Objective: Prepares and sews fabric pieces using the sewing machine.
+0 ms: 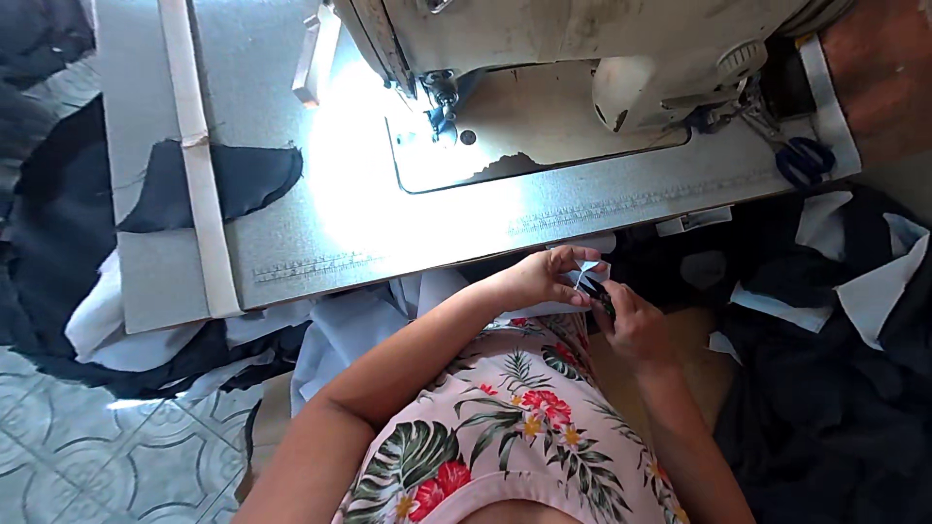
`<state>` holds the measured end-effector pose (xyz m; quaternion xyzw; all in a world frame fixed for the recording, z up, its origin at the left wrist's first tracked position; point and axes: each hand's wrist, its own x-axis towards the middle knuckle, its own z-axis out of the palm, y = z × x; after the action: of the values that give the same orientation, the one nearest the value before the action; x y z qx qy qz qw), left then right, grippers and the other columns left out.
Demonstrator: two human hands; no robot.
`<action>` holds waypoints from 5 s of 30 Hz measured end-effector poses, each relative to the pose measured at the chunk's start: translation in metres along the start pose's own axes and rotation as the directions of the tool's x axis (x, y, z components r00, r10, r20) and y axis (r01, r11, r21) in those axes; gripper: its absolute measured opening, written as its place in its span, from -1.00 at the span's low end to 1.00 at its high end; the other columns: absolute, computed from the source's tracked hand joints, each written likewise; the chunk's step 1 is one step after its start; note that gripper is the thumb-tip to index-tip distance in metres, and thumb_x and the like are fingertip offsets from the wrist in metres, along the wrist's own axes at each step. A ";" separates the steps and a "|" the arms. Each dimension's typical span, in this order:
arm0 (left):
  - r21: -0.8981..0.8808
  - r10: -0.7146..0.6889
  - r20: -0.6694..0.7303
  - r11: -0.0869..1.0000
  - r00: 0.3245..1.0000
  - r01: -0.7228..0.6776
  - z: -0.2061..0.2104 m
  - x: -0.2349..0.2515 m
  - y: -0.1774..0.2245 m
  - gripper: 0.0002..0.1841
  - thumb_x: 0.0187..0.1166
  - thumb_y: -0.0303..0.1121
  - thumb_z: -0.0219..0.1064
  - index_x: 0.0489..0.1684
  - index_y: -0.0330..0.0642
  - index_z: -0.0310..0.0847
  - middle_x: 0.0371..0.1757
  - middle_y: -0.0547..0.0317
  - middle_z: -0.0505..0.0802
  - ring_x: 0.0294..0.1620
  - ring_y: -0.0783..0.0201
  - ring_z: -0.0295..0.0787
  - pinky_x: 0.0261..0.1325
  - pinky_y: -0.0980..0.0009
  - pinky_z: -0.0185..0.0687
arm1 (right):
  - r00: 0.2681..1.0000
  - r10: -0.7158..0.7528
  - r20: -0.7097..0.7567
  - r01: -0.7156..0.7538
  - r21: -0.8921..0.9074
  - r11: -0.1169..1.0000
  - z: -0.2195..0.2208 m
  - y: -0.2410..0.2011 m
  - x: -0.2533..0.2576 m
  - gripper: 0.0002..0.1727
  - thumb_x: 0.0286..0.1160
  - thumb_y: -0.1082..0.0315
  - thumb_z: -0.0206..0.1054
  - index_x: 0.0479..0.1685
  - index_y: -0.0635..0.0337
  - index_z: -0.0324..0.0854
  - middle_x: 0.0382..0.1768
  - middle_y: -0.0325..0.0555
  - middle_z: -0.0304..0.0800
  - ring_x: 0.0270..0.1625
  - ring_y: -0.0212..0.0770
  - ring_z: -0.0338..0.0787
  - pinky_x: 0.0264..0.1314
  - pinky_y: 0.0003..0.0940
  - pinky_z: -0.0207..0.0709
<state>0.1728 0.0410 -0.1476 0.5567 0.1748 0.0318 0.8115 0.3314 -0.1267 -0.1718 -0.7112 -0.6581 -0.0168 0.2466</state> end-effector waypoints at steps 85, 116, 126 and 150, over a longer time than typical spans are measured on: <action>0.643 0.373 -0.754 0.248 0.541 0.725 -0.106 -0.114 0.024 -0.66 0.78 -0.34 0.11 0.30 -0.26 0.72 0.34 -0.19 0.80 0.45 -0.27 0.66 0.39 -0.13 0.62 | 0.950 0.030 0.312 -0.035 0.011 0.999 0.082 -0.159 0.162 -0.61 0.58 0.07 0.40 -0.05 0.29 0.80 0.02 0.27 0.82 0.26 0.33 0.75 0.13 0.31 0.56; 0.536 0.205 -0.816 0.618 0.540 0.575 -0.092 -0.109 0.043 -0.53 0.84 -0.17 0.04 -0.25 -0.39 0.74 -0.28 -0.23 0.82 -0.10 -0.20 0.81 0.01 -0.20 0.61 | 0.977 -0.114 0.178 0.016 0.474 0.880 0.083 -0.160 0.186 -0.49 0.84 0.18 -0.04 0.11 0.44 0.72 0.15 0.33 0.76 0.33 0.21 0.72 0.43 0.08 0.55; 0.416 0.468 -0.880 0.672 0.084 0.612 -0.099 -0.170 0.026 -0.40 0.61 -0.40 0.31 0.63 -0.44 0.28 0.62 -0.45 0.45 0.51 -0.33 0.56 0.40 -0.22 0.58 | 0.869 -0.100 0.484 0.104 0.017 0.994 0.111 -0.173 0.172 0.32 0.46 -0.61 -0.11 0.82 0.55 -0.08 0.85 0.53 -0.25 0.91 0.42 -0.30 0.85 0.40 -0.45; 0.557 0.197 -0.817 0.515 0.543 0.651 -0.125 -0.135 0.019 -0.55 0.68 -0.22 0.26 0.42 -0.32 0.61 0.52 -0.30 0.64 0.70 -0.25 0.35 0.80 -0.26 -0.09 | 0.765 -0.614 0.192 0.432 0.554 0.711 0.181 -0.286 0.293 -0.71 0.53 0.62 0.28 0.15 0.40 0.79 0.34 0.33 0.76 0.52 0.40 0.62 0.64 0.18 0.37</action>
<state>0.0094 0.1268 -0.1370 0.7523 0.5975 0.0700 0.2684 0.0460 0.2163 -0.1343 -0.3969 -0.8515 0.2072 0.2730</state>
